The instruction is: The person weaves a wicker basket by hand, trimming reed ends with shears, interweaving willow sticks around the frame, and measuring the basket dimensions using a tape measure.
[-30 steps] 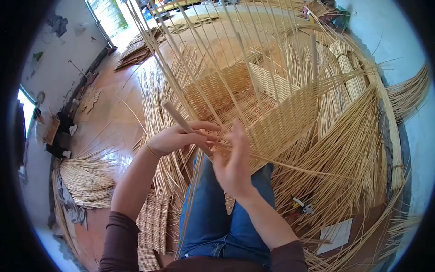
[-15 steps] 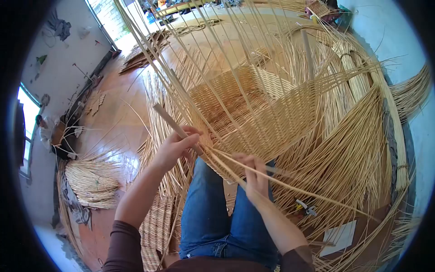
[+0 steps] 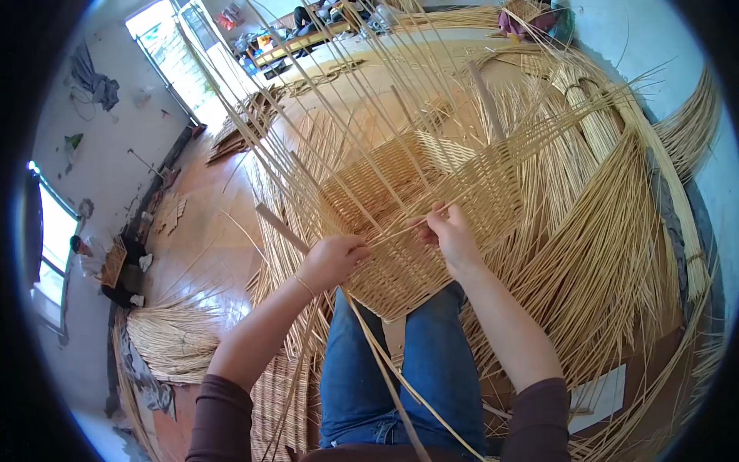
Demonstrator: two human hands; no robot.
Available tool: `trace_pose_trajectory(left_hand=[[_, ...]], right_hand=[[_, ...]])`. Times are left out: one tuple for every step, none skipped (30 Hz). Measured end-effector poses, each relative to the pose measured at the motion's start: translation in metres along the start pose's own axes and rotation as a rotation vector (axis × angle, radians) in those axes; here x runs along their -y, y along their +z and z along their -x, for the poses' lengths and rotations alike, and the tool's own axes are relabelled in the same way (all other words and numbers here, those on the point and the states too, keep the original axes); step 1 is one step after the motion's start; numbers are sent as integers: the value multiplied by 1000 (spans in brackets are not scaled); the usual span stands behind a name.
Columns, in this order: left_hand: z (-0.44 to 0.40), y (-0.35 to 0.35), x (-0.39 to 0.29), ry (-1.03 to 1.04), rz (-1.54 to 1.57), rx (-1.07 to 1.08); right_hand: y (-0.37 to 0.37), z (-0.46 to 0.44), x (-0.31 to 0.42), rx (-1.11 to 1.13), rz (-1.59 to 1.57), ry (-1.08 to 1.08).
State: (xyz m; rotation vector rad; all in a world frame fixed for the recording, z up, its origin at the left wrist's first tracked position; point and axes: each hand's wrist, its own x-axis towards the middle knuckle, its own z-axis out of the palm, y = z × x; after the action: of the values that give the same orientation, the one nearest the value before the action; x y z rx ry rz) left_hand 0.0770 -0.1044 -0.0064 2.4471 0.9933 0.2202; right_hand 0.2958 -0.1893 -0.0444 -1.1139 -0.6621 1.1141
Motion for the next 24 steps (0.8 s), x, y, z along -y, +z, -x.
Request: trace_pose_trajectory(left_hand=[[1,8,3,-2,-33,-81],[1,13,3,-7,-66,-160],[1,16,1,-12,-70,-154],[2,18,-3,-54,-87,-192],[2,19,-5,-93,-108,-231],[2,19,-6,-89,-119,-226],[3,20,-7,-104,-113,-239],[3,20,-7,-116,-108,-256],[4,19,-8,-107,-122,-255],[6,19,-8,-96,-125,-262],[8,19,-7,-87,-122,-268],[8,20,-5,-85,-142,-267],[7,18,-9,-78,-141,-261],[9,16,-16,-93,-145,-271],[10,16,-20,-108,-150,-278],[10,20,-10,-46,-220,-257],[9,20,-6,-35,-225,-247],[7,20,-5,-47,-304,-175],[6,21,-6,-60,-381,-106],[5,18,-12,-73,-431,-64],[3,14,-14,-61,-433,-63],[1,9,-16,-44,-527,-10],[-1,1,-28,-26,-623,43],[-5,-9,-44,-64,-728,155]], right_hand=[[3,-2,6,0,143,-59],[11,-8,14,1,138,-56],[25,-15,22,46,526,-324],[41,-23,28,90,912,-590],[62,-33,35,179,992,-787],[82,-43,42,264,1069,-990],[100,-57,51,438,1034,-855],[110,-61,62,606,991,-721],[108,-57,72,593,984,-732],[107,-42,94,576,1084,-678],[105,-32,105,559,1186,-618],[99,-38,85,388,1198,-814],[99,-33,89,379,1201,-810],[99,-25,96,344,1161,-722],[97,-19,99,307,1117,-632],[88,-32,79,223,980,-909],[81,-27,77,207,978,-905],[71,-20,75,155,632,-797],[58,-14,74,104,291,-683],[37,-25,55,-91,440,-702],[19,-27,46,-151,564,-671],[3,-29,37,-213,684,-633],[-6,-35,31,-220,629,-664],[-13,-39,26,-234,627,-665]])
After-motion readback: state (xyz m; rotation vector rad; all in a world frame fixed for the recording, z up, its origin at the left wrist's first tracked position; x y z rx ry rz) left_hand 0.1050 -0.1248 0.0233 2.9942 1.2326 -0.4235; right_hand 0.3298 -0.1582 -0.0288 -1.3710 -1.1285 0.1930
